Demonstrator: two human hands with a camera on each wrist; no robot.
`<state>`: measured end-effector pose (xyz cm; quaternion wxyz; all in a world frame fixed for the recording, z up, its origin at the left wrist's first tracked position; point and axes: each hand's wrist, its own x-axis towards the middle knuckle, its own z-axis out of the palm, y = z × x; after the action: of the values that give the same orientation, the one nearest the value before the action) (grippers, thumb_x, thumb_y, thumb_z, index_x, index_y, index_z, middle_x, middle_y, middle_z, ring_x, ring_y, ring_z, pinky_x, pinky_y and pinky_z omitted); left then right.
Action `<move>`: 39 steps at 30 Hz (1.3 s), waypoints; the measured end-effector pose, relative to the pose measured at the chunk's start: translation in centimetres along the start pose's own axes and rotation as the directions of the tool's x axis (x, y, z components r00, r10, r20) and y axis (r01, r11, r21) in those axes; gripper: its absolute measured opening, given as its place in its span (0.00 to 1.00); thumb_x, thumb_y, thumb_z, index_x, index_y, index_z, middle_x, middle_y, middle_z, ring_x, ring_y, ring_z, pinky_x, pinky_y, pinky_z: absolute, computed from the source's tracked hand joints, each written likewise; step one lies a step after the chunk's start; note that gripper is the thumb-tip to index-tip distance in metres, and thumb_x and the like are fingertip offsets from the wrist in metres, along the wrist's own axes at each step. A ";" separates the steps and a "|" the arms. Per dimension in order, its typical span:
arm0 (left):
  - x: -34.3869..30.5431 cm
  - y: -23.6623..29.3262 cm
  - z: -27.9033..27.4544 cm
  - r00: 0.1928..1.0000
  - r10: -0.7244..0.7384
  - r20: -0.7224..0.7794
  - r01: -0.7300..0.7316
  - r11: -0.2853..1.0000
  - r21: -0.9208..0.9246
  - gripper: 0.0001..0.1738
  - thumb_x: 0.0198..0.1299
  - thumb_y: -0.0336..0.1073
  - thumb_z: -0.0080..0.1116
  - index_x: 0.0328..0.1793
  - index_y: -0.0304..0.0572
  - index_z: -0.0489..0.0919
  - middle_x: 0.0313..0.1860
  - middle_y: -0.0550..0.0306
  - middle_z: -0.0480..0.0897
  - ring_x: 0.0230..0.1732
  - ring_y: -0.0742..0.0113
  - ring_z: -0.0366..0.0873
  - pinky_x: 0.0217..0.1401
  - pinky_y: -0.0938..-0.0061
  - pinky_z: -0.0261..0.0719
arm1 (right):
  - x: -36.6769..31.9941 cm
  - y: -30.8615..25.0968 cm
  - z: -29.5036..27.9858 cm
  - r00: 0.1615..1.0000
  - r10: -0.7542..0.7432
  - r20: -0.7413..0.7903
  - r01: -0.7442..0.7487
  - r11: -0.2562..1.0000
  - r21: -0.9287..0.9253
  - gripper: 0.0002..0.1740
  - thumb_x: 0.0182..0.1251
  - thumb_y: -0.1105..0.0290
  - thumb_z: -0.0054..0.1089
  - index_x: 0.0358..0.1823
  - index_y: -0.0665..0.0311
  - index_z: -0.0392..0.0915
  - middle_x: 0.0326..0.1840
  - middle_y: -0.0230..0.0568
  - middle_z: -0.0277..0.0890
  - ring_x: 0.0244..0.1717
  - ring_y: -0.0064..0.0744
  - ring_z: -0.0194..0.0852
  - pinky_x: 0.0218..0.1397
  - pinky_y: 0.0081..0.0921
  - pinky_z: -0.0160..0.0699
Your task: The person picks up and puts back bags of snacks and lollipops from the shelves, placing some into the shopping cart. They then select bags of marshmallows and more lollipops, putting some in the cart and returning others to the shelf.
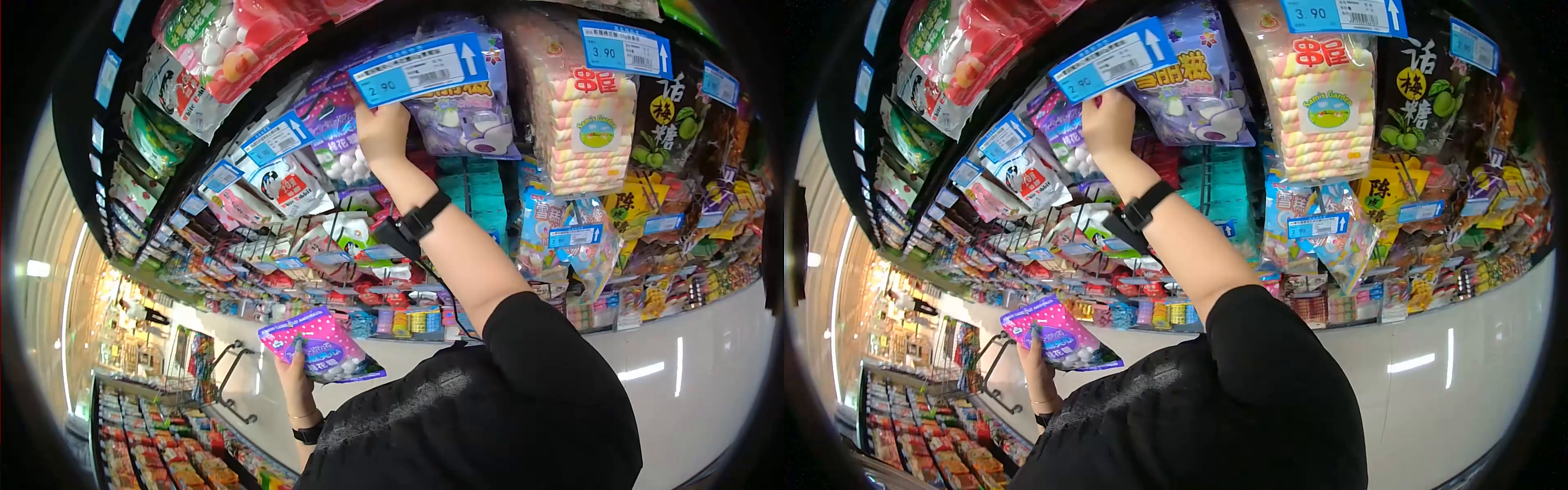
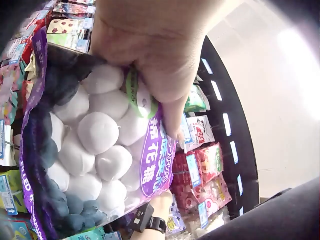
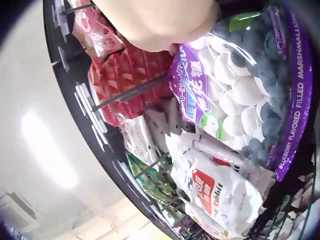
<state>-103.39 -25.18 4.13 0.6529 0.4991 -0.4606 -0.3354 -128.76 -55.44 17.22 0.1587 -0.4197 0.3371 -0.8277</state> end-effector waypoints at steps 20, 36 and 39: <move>4.4 2.6 12.7 0.996 0.032 -0.078 -0.043 0.989 -0.141 0.19 0.59 0.32 0.56 0.56 0.34 0.70 0.49 0.55 0.77 0.46 0.69 0.76 0.50 0.73 0.75 | -9.2 -4.7 -11.2 0.181 0.077 0.980 -0.868 0.481 0.123 0.21 0.64 0.67 0.56 0.57 0.69 0.68 0.52 0.41 0.73 0.52 0.25 0.71 0.55 0.23 0.69; 8.4 1.5 15.4 0.981 0.160 -0.110 -0.163 0.986 -0.017 0.27 0.69 0.54 0.35 0.58 0.39 0.69 0.57 0.51 0.72 0.63 0.60 0.65 0.68 0.58 0.60 | -0.6 -4.6 -6.5 0.807 -0.106 0.581 -0.075 0.958 0.278 0.16 0.57 0.63 0.61 0.24 0.70 0.73 0.17 0.52 0.70 0.21 0.54 0.69 0.24 0.37 0.65; 7.3 1.2 13.9 0.985 0.147 -0.086 -0.146 0.989 0.015 0.27 0.69 0.54 0.34 0.58 0.40 0.69 0.56 0.51 0.73 0.62 0.61 0.66 0.67 0.58 0.60 | 0.1 -5.4 -4.8 0.845 -0.202 0.495 0.064 0.957 0.281 0.11 0.56 0.65 0.61 0.31 0.66 0.74 0.19 0.50 0.71 0.24 0.54 0.72 0.26 0.44 0.67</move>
<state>-113.88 -36.20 8.33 0.6930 0.4807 -0.4686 -0.2628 -132.56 -49.49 18.98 0.2378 -0.6256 0.1429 -0.7291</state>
